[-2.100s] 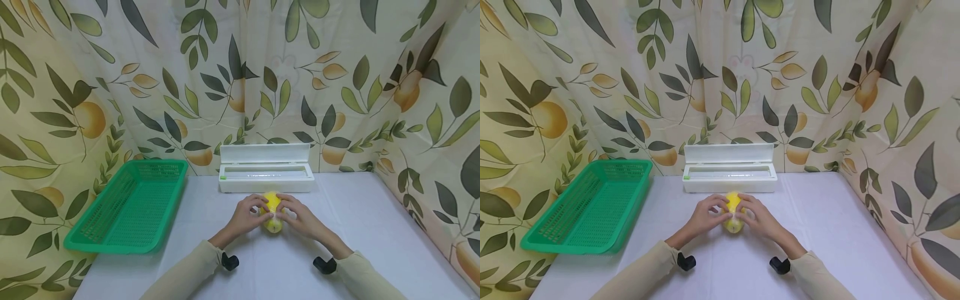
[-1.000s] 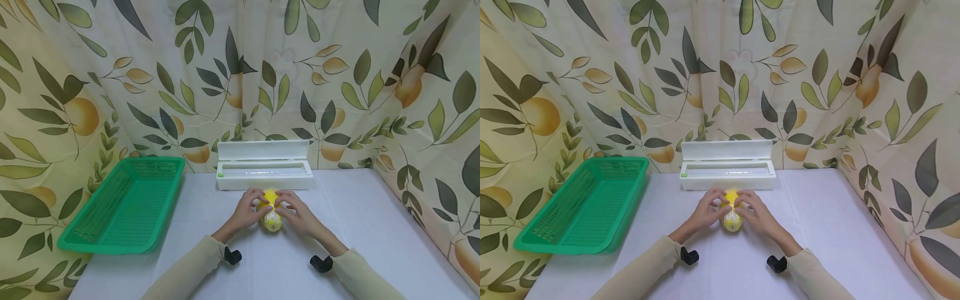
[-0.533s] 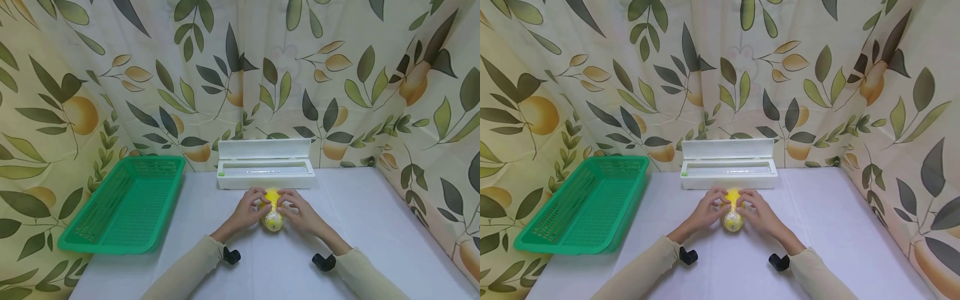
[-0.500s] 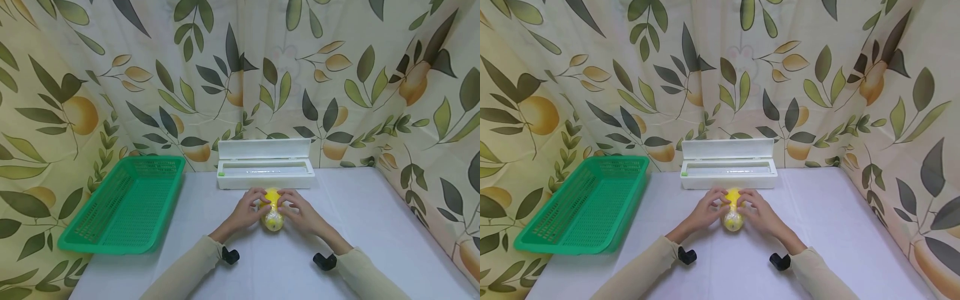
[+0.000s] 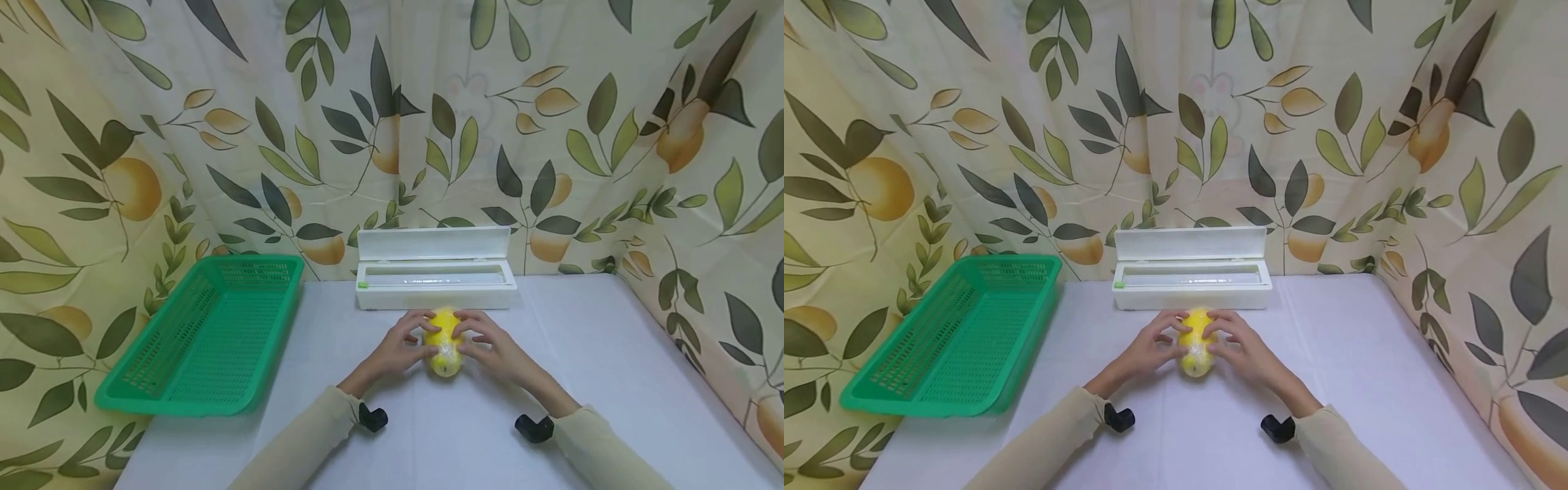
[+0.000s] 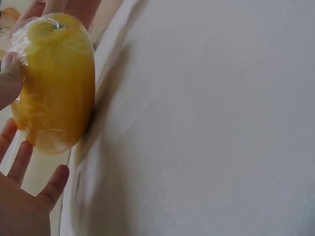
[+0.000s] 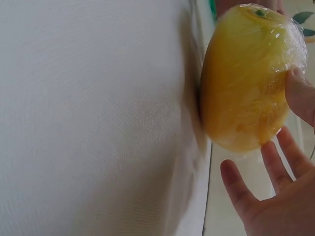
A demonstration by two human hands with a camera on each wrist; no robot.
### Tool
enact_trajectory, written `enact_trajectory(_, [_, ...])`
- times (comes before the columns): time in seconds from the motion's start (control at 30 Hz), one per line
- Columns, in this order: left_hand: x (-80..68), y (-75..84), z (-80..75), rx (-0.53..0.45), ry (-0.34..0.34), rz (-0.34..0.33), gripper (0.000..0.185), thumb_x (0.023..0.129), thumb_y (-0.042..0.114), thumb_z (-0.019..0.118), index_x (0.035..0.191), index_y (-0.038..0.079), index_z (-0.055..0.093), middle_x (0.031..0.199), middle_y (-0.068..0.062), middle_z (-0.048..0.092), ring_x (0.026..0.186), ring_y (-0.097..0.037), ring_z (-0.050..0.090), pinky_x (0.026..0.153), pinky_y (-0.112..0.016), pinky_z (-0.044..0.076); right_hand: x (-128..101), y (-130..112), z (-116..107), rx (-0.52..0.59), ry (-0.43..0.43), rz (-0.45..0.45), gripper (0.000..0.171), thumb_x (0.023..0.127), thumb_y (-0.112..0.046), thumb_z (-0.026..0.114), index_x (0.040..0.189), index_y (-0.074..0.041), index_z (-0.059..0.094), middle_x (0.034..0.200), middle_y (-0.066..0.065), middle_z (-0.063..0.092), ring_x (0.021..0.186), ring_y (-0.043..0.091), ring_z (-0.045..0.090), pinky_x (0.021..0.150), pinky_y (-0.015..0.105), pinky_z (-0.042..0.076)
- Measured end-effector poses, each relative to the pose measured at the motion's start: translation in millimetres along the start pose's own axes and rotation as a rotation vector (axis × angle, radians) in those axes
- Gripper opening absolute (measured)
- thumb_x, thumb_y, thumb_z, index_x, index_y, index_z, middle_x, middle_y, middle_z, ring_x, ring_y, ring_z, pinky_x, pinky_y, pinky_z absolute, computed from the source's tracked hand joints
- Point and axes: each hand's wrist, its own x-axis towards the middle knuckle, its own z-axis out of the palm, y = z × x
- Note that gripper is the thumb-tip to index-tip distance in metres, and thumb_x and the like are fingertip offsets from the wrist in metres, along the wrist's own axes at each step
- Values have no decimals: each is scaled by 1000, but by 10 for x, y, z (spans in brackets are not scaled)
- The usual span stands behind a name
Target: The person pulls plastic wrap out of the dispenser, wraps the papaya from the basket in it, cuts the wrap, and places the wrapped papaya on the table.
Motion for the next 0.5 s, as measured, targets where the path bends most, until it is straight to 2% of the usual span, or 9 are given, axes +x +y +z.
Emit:
enact_trajectory(0.13, [-6, 12, 33, 9, 21, 1, 24, 92, 20, 79, 115, 14, 71, 148, 0, 50, 137, -24, 45, 95, -51, 52, -16, -12, -12, -19, 5, 1, 15, 96, -20, 73, 109, -24, 66, 148, 13, 50, 136, 42, 47, 95, 62, 51])
enact_trajectory(0.33, [9, 107, 36, 47, 34, -28, 22, 93, 22, 77, 113, 14, 72, 145, -1, 52, 134, -22, 46, 95, -47, 52, -5, -51, -39, -24, -4, 9, 9, 98, -19, 70, 106, -23, 67, 147, 15, 51, 135, 43, 47, 96, 66, 49])
enact_trajectory(0.5, [57, 131, 37, 46, 69, -26, 22, 91, 24, 80, 108, 11, 73, 137, -5, 55, 128, -22, 49, 92, -48, 53, 41, -96, 6, -55, -1, 30, 21, 91, -28, 80, 103, -24, 64, 147, 14, 49, 137, 42, 45, 97, 65, 47])
